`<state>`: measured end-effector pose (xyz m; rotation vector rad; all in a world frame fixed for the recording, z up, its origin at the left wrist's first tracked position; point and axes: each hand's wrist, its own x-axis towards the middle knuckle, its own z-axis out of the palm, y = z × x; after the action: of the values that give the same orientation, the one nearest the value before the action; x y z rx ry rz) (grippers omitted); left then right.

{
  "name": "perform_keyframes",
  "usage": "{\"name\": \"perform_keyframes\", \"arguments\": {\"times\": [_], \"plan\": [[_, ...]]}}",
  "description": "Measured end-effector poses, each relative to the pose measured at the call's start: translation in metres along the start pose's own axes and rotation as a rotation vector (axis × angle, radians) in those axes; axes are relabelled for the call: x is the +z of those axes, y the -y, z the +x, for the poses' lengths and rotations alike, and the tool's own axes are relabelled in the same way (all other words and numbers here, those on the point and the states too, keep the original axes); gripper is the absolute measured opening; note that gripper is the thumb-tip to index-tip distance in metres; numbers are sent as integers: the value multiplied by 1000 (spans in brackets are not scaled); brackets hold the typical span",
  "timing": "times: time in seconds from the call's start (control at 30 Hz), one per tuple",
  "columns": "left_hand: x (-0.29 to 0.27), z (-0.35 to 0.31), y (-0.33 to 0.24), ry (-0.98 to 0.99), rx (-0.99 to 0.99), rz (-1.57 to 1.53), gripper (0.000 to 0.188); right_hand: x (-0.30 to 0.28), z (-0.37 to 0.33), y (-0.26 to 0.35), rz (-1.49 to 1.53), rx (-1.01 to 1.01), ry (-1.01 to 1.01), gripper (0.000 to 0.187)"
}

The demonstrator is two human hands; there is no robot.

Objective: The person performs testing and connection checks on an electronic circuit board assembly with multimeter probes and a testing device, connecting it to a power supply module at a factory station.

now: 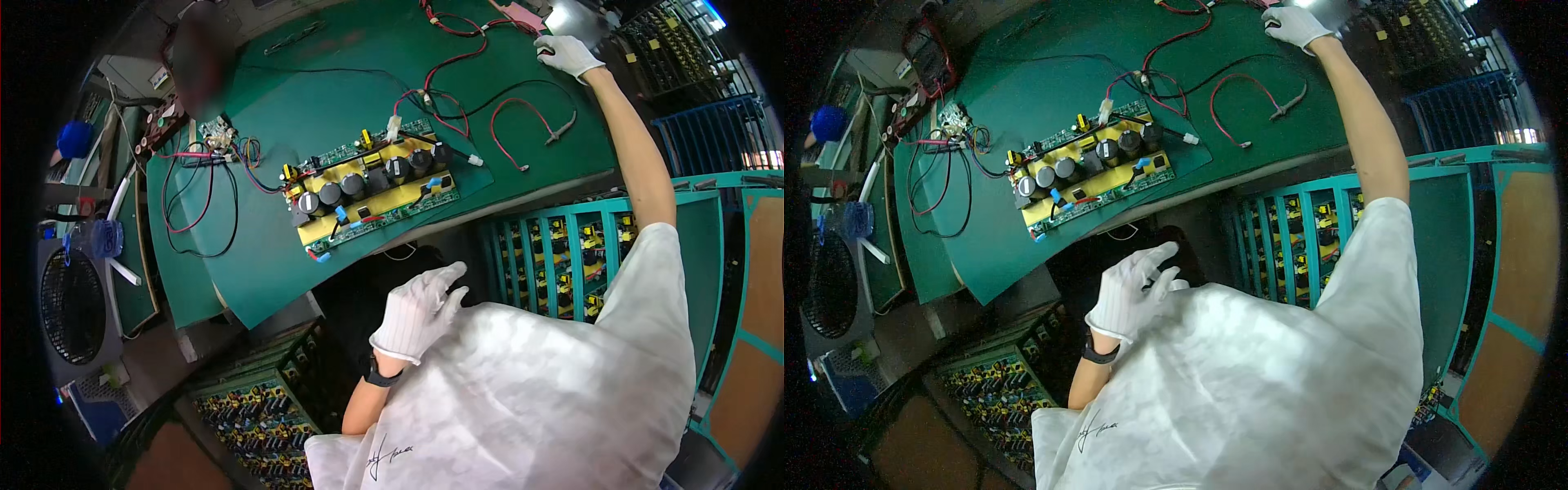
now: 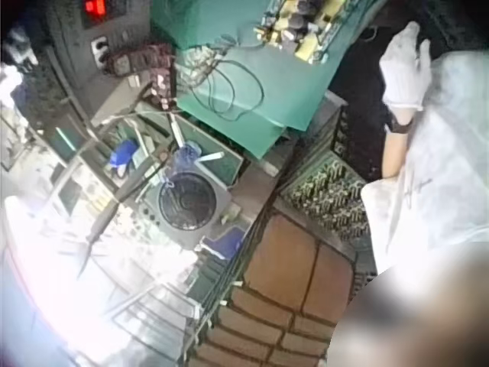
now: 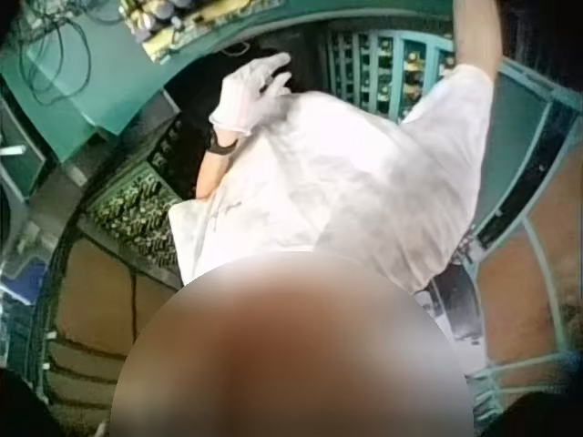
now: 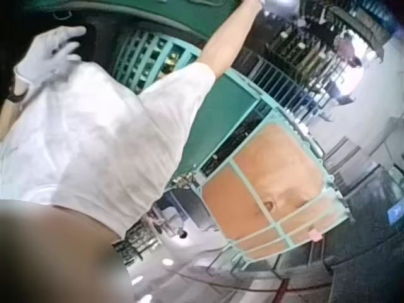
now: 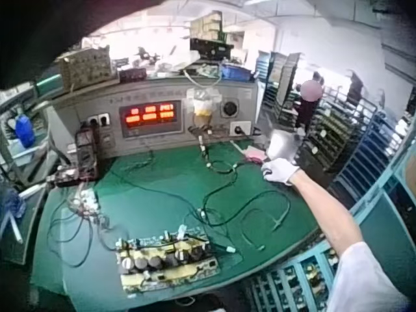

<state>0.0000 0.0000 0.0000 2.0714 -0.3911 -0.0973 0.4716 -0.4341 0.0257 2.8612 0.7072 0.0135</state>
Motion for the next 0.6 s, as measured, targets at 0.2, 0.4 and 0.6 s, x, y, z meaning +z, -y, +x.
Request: {"name": "perform_keyframes", "arguments": {"times": [0.2,0.4,0.6], "plan": [[-61,29,-2,-290,182,113,26,-54,-4,49,-206,19,92,49],[-108,95,13,-524,65,307,16,-110,-11,226,343,-435,-265,26],[-116,133,36,-475,127,483,19,-97,-13,312,318,-809,-132,33]]}}
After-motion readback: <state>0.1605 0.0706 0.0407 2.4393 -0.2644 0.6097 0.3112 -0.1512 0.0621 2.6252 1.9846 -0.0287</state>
